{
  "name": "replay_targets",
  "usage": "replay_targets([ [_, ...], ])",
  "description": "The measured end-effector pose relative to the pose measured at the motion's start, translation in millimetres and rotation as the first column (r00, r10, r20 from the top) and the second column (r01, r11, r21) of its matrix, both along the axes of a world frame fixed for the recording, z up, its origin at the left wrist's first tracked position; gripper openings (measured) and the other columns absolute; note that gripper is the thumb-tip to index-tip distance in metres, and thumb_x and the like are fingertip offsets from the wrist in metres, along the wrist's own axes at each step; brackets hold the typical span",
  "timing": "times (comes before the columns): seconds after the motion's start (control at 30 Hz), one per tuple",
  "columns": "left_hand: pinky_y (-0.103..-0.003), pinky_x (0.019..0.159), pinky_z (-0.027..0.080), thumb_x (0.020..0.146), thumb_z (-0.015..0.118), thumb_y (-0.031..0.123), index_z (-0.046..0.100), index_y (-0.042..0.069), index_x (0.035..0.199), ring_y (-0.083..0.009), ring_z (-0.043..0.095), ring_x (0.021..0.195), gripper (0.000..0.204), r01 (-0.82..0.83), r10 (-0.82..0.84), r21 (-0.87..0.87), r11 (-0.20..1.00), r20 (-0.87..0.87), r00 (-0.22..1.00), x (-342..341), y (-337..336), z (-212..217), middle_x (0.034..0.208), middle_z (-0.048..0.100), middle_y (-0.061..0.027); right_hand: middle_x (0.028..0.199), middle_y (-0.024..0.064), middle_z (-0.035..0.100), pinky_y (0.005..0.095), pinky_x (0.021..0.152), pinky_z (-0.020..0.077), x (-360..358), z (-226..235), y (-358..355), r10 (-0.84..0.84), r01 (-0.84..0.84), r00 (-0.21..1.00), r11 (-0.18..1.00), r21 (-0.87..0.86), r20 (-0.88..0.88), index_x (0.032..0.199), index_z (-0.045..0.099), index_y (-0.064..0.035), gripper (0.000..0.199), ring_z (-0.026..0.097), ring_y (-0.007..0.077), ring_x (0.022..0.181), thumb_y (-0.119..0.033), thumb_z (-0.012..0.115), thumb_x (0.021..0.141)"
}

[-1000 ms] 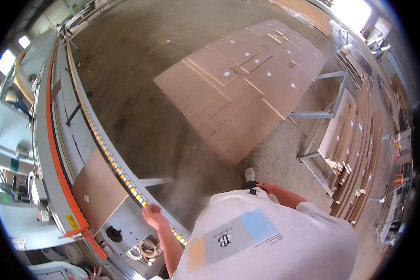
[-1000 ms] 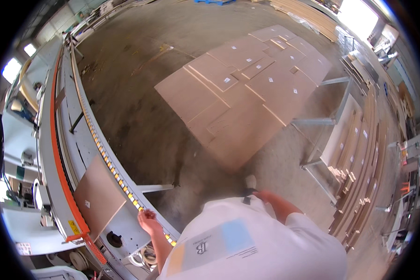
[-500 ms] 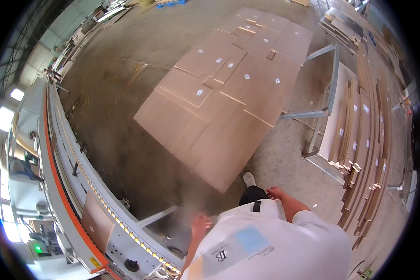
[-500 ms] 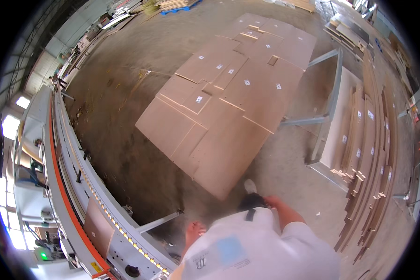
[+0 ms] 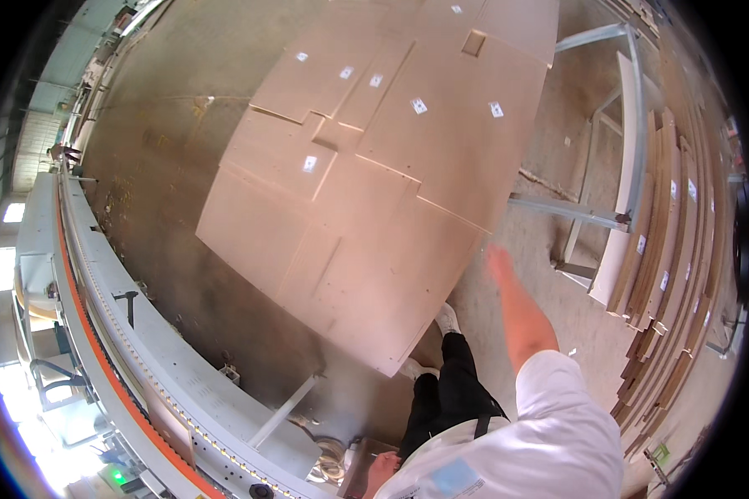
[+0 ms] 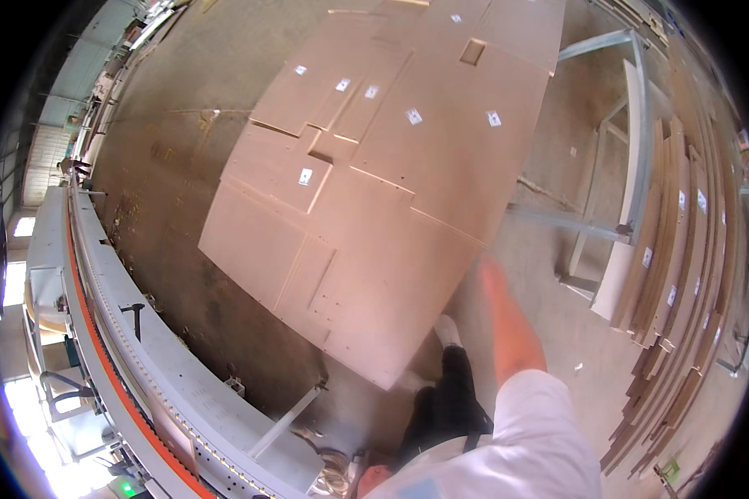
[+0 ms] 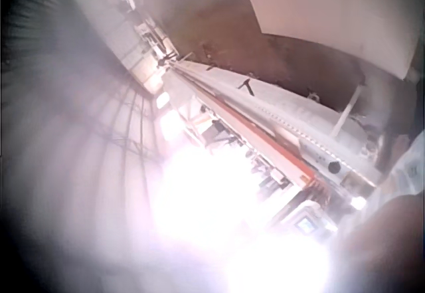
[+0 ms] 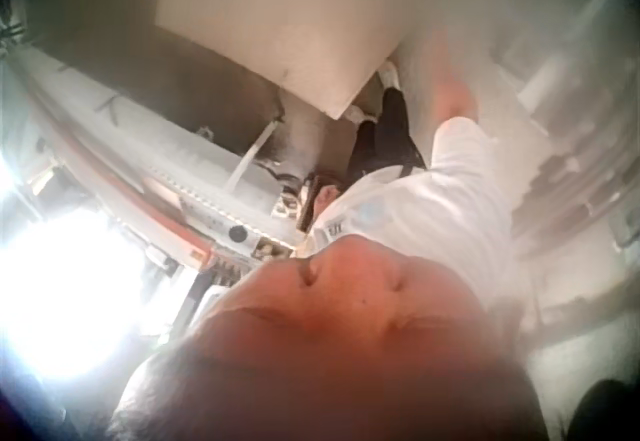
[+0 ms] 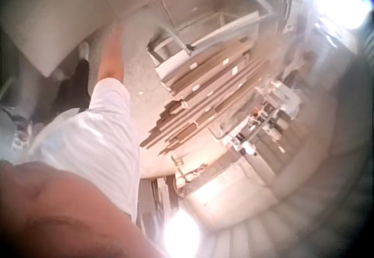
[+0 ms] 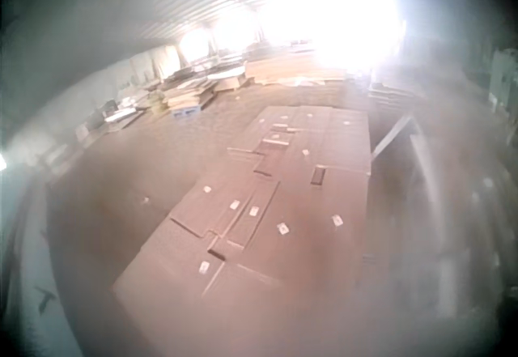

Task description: The person operates a machine to process large wooden panels, placing them onto a conveyor belt and retrieving them after processing. They handle various sizes of panels, moving them between the machine and a nearby stack.

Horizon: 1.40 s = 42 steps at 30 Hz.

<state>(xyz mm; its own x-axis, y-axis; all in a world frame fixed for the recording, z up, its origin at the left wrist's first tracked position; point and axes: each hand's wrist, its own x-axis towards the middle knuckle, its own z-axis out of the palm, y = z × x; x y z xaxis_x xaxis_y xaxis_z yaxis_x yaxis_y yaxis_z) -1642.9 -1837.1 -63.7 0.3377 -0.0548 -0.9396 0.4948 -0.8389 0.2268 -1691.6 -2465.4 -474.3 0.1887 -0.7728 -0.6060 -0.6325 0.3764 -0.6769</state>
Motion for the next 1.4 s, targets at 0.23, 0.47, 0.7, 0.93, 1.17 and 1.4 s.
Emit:
replay_targets([
  [0.23, -0.029, 0.084, 0.054, 0.102, 0.059, 0.027, 0.065, 0.003, 0.123, -0.0119, 0.068, 0.088, 0.033, 0.186, -0.188, 0.037, 0.982, 0.049, 0.981, -1, -29, -18, 0.106, 0.076, -0.0066, 0.132, 0.0101, 0.063, 0.0495, 0.105, 0.0439, 44, -25, -80, -0.427, 0.408, 0.896, 0.900, 0.154, 0.122, 0.138, 0.055, -0.0026, 0.062, 0.058, 0.0270, 0.119, -0.052, 0.055, 0.101],
  [0.47, -0.029, 0.081, 0.055, 0.103, 0.057, 0.023, 0.065, 0.002, 0.121, -0.0152, 0.069, 0.086, 0.028, -0.048, 0.048, 0.017, 0.999, -0.022, 0.999, 16, -66, -18, 0.104, 0.075, -0.0094, 0.106, 0.0019, 0.063, 0.0415, 0.094, 0.0539, 62, 48, -70, -0.560, 0.439, 0.805, 0.783, 0.440, 0.194, 0.123, 0.061, -0.0073, 0.051, 0.062, 0.0165, 0.094, -0.053, 0.059, 0.100],
  [0.7, -0.031, 0.080, 0.056, 0.105, 0.053, 0.026, 0.061, 0.001, 0.123, -0.0170, 0.069, 0.088, 0.032, -0.023, 0.026, -0.296, 0.955, 0.005, 1.000, 85, -180, -54, 0.105, 0.072, -0.0107, 0.102, 0.0032, 0.061, 0.0360, 0.084, 0.0601, 58, 177, 27, -0.270, 0.008, 0.859, 0.856, 0.516, 0.435, 0.125, 0.056, -0.0042, 0.042, 0.066, 0.0161, 0.082, -0.041, 0.057, 0.104],
  [0.93, -0.036, 0.084, 0.054, 0.104, 0.057, 0.032, 0.054, 0.002, 0.129, -0.0209, 0.063, 0.107, 0.039, -0.448, 0.433, -0.522, 0.726, -0.159, 0.887, 139, -332, -48, 0.117, 0.066, -0.0098, 0.121, 0.0099, 0.067, 0.0379, 0.088, 0.0588, 29, 270, 176, -0.192, -0.301, 0.812, 0.672, 0.677, 0.551, 0.127, 0.060, -0.0020, 0.040, 0.072, 0.0256, 0.101, -0.034, 0.060, 0.104],
  [1.17, -0.041, 0.090, 0.053, 0.103, 0.059, 0.030, 0.055, 0.002, 0.130, -0.0235, 0.062, 0.107, 0.040, -0.665, 0.753, -0.439, 0.605, 0.044, 0.656, 117, -267, -25, 0.122, 0.063, -0.0108, 0.112, 0.0108, 0.068, 0.0396, 0.086, 0.0579, 21, 278, 195, -0.220, -0.210, 0.886, 0.596, 0.775, 0.409, 0.124, 0.062, -0.0055, 0.047, 0.071, 0.0254, 0.096, -0.044, 0.066, 0.098],
  [1.4, -0.041, 0.095, 0.051, 0.102, 0.062, 0.032, 0.055, -0.001, 0.133, -0.0252, 0.059, 0.114, 0.047, -0.766, 0.884, -0.443, 0.465, 0.187, 0.428, 94, -146, 19, 0.127, 0.063, -0.0135, 0.120, 0.0073, 0.062, 0.0492, 0.096, 0.0501, 31, 225, 125, -0.227, -0.009, 0.937, 0.746, 0.666, 0.266, 0.134, 0.055, -0.0086, 0.057, 0.059, 0.0238, 0.101, -0.052, 0.060, 0.097],
])
